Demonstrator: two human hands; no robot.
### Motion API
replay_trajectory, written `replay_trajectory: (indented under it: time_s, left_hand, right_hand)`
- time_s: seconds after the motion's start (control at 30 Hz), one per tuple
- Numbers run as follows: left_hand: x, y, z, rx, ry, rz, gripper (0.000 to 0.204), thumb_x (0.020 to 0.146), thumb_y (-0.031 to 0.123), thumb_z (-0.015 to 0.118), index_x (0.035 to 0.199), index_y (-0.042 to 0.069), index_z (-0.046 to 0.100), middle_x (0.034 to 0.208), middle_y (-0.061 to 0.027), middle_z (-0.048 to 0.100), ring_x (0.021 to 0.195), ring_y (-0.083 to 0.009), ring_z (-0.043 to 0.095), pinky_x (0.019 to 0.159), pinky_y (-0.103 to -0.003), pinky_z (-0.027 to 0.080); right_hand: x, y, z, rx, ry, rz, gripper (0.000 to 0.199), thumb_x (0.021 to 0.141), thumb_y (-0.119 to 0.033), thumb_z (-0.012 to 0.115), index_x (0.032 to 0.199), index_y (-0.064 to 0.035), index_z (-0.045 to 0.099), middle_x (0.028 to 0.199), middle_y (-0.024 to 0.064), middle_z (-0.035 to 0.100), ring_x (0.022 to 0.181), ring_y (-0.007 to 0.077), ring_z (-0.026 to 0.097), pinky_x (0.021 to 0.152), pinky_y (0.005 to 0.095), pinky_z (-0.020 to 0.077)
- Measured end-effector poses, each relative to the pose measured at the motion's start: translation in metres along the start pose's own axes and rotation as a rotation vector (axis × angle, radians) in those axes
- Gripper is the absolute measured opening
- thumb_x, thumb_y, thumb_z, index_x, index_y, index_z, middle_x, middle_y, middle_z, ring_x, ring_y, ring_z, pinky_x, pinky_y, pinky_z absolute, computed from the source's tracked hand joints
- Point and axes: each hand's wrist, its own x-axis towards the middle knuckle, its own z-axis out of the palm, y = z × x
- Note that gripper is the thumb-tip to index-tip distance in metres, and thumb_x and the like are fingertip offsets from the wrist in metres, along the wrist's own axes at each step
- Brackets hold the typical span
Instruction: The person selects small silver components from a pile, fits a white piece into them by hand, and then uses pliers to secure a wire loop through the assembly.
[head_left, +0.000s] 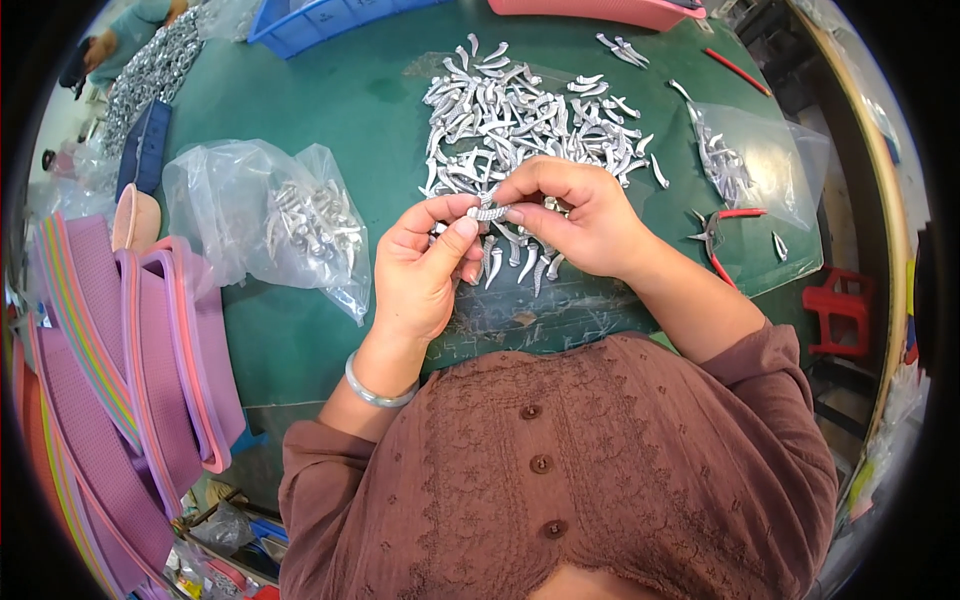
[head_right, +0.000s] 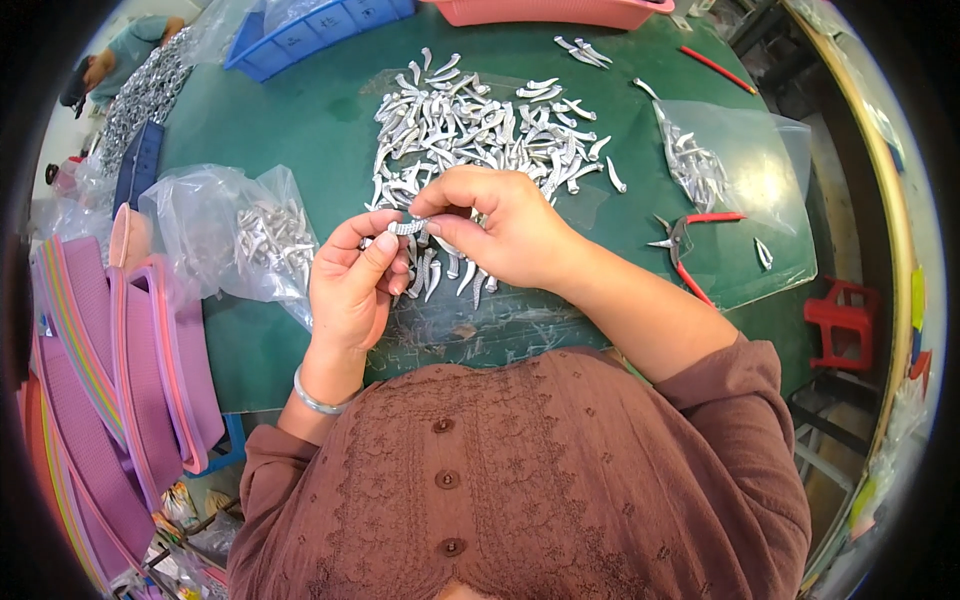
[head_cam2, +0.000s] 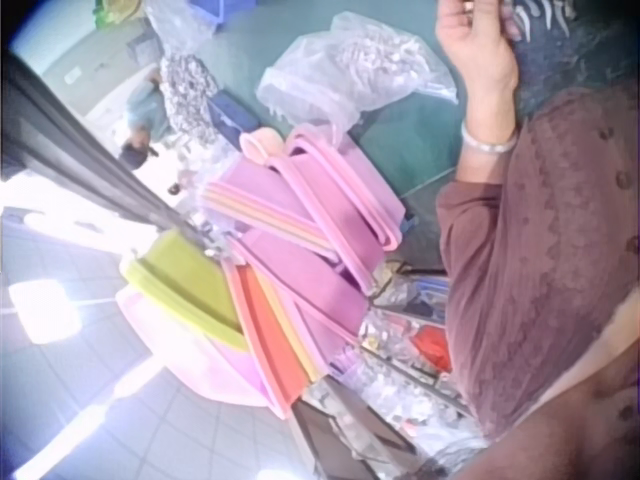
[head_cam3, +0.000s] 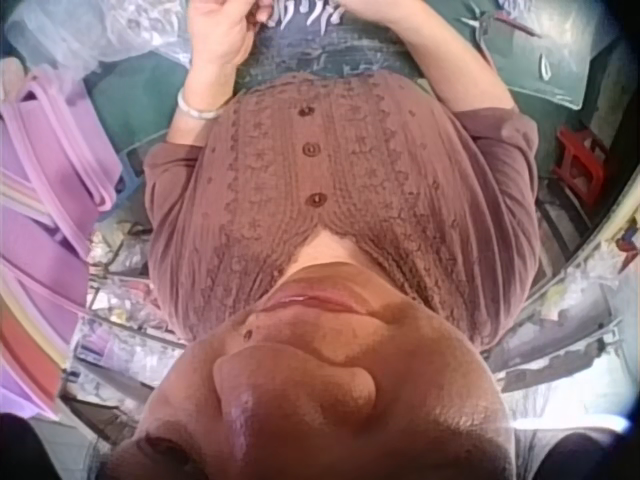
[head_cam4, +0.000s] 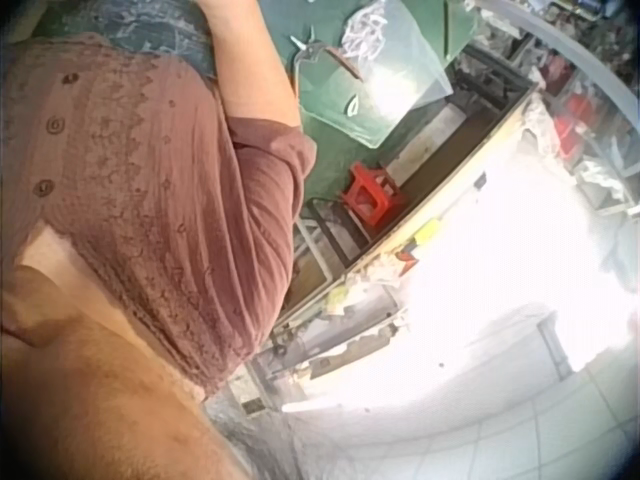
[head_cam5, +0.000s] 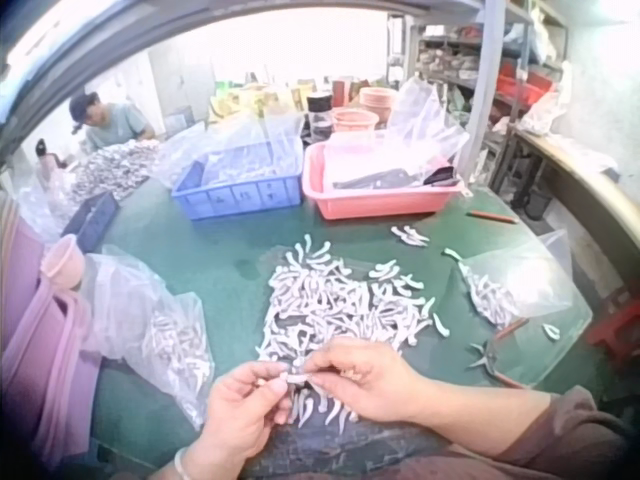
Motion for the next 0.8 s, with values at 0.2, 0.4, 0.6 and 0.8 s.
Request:
replay_trajectory:
  time_s: [0.2, 0.4, 0.6, 0.8]
  left_hand:
    - [0.0005, -0.0001, 0.0005, -0.020, 0.002, -0.010, 0.019, 0.081, 0.004, 0.053, 0.100, -0.002, 0.052, 0.078, -0.0071, 0.057, 0.060, -0.0082, 0.052, 0.049, -0.019, 0.042]
    - [0.0024, -0.0007, -0.0024, -0.077, 0.023, -0.058, 0.020, 0.082, 0.005, 0.052, 0.100, -0.002, 0.052, 0.079, -0.0078, 0.057, 0.060, -0.0090, 0.052, 0.049, -0.019, 0.041]
    - [0.0030, -0.0006, -0.0031, -0.096, 0.030, -0.060, 0.018, 0.082, 0.005, 0.052, 0.099, -0.002, 0.052, 0.078, -0.0069, 0.057, 0.061, -0.0093, 0.051, 0.049, -0.020, 0.041]
    - [0.0045, -0.0022, -0.0060, -0.120, 0.014, -0.047, 0.018, 0.082, 0.006, 0.052, 0.098, -0.003, 0.053, 0.078, -0.0077, 0.057, 0.062, -0.0099, 0.053, 0.050, -0.020, 0.042]
  right_hand:
    - [-0.0028, 0.0005, 0.0035, 0.166, 0.065, 0.161, 0.021, 0.075, 0.001, 0.056, 0.096, 0.0009, 0.055, 0.080, 0.0048, 0.059, 0.074, 0.0090, 0.055, 0.067, 0.0227, 0.0451]
    - [-0.0030, 0.0002, 0.0032, 0.253, 0.041, 0.222, 0.025, 0.077, 0.003, 0.053, 0.102, 0.0016, 0.053, 0.084, 0.0059, 0.059, 0.080, 0.0101, 0.056, 0.072, 0.0224, 0.0452]
    - [-0.0036, 0.0000, 0.0029, 0.274, 0.014, 0.221, 0.028, 0.079, 0.005, 0.046, 0.107, 0.0023, 0.050, 0.087, 0.0080, 0.059, 0.083, 0.0106, 0.056, 0.074, 0.0229, 0.0451]
    - [-0.0040, -0.0002, 0.0033, 0.325, 0.012, 0.250, 0.031, 0.079, 0.007, 0.042, 0.109, 0.0018, 0.049, 0.086, 0.0080, 0.059, 0.081, 0.0106, 0.056, 0.074, 0.0231, 0.0452]
